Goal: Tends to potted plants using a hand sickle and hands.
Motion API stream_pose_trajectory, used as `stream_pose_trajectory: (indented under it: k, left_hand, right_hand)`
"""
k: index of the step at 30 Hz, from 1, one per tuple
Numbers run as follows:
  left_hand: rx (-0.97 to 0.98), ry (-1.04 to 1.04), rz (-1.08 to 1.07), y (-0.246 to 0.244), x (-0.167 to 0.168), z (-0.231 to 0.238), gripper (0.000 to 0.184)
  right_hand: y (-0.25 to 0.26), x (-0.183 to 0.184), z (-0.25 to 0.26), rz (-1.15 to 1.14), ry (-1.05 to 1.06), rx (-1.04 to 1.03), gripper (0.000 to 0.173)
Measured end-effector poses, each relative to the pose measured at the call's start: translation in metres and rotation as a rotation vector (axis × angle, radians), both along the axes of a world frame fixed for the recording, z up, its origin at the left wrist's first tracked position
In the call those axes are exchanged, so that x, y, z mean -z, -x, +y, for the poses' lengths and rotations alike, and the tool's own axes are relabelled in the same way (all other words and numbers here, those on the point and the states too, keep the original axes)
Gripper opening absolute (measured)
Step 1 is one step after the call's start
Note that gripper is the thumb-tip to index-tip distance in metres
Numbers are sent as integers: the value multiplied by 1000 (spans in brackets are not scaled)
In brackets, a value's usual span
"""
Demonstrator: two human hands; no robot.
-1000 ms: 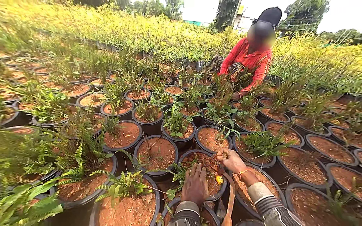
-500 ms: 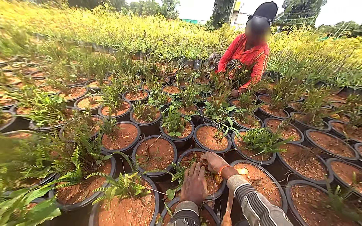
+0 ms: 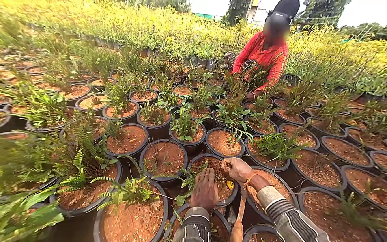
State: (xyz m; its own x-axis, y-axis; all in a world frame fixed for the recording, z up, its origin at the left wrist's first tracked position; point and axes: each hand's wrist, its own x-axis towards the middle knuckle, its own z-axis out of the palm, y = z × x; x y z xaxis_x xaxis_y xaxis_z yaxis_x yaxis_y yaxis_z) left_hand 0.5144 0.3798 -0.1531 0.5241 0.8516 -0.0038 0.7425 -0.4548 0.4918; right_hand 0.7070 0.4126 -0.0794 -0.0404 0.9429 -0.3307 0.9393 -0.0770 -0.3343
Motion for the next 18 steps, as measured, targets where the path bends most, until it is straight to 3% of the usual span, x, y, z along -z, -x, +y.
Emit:
stream_pose_trajectory:
  k: [4, 9, 14, 18]
  left_hand:
    - [-8, -3, 2, 0, 1, 0, 60]
    - [-9, -23, 14, 0, 4, -1, 60]
    - [2, -4, -8, 0, 0, 0, 59]
    - [14, -36, -15, 0, 3, 1, 58]
  right_hand:
    - [25, 14, -5, -172, 62, -1, 35]
    - [42, 5, -6, -246, 159, 93, 31]
    - [19, -13, -18, -46, 126, 127, 26]
    - [5, -67, -52, 91, 11, 159, 21]
